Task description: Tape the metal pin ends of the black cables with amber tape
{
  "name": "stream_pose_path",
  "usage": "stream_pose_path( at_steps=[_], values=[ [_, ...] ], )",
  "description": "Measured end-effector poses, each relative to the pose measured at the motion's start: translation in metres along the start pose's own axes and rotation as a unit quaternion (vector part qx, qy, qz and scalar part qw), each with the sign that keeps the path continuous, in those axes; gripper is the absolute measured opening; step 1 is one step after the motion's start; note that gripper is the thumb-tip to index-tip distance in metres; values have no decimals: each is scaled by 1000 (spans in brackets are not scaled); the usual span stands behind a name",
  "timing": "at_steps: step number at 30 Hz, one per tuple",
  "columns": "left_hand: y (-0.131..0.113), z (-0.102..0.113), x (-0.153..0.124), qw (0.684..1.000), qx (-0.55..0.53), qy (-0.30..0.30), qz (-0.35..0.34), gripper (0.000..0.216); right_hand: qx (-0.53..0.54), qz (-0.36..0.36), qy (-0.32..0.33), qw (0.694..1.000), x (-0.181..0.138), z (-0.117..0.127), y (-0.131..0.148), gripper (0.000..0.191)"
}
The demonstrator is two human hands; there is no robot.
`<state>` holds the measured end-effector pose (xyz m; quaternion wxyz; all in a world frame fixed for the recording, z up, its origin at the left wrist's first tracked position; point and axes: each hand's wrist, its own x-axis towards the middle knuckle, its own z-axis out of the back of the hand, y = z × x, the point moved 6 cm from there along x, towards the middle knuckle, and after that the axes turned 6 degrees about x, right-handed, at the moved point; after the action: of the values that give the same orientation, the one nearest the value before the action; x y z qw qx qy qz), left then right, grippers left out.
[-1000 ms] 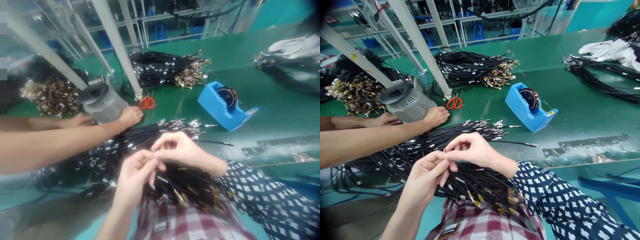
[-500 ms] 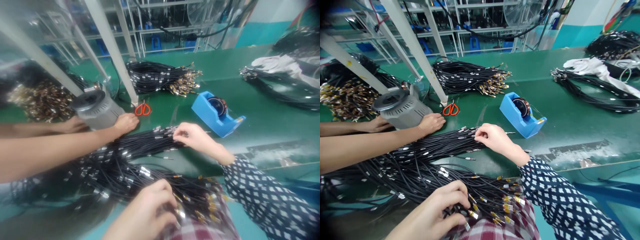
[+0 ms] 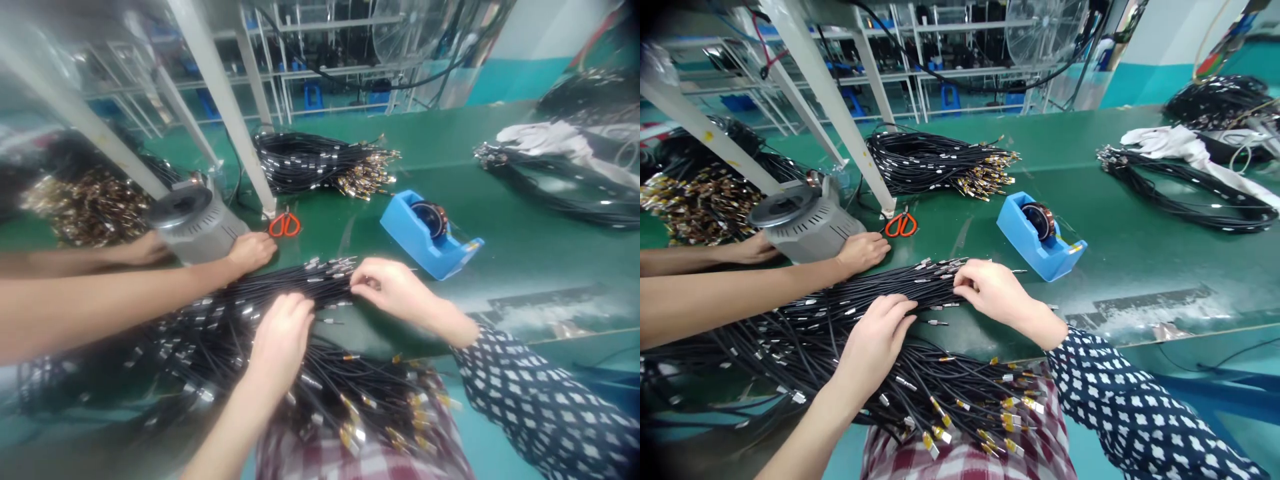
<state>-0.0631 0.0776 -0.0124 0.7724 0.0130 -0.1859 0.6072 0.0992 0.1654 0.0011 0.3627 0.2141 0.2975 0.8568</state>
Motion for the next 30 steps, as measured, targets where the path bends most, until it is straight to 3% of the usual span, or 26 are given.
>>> stream_pose_path(
  at_steps=[2,5,6,8,12,14,19,22,25,28,30],
  values=[
    [1,-8,8,1000,28,14,-3,21,137,-61,84,985,-10,-12,3,8],
    [1,-10,13,998,53,21,-14,23,282,-173,205,921,-31,-41,3,15],
    [1,-8,12,998,57,20,-18,22,305,-205,211,906,-37,-49,0,16],
    [0,-2,7,998,52,9,-26,18,358,-242,164,887,-43,-58,-7,19],
    [-1,13,-10,999,-9,-32,-27,9,517,-201,-15,832,-38,-55,-9,35],
    [2,19,-18,997,-64,-31,-9,8,555,-157,-43,816,-33,-52,0,30],
    [10,21,-27,965,-228,86,97,16,537,-58,33,841,-21,-52,34,25],
    [16,29,-25,920,-329,48,210,13,536,-30,103,837,-16,-56,49,26],
    [16,35,-19,876,-410,-21,252,16,580,-74,156,796,-14,-65,51,22],
    [9,33,-12,849,-477,-12,227,14,643,-131,173,735,-13,-79,48,24],
    [7,30,-10,831,-512,0,218,11,668,-147,173,709,-14,-87,46,26]
  ],
)
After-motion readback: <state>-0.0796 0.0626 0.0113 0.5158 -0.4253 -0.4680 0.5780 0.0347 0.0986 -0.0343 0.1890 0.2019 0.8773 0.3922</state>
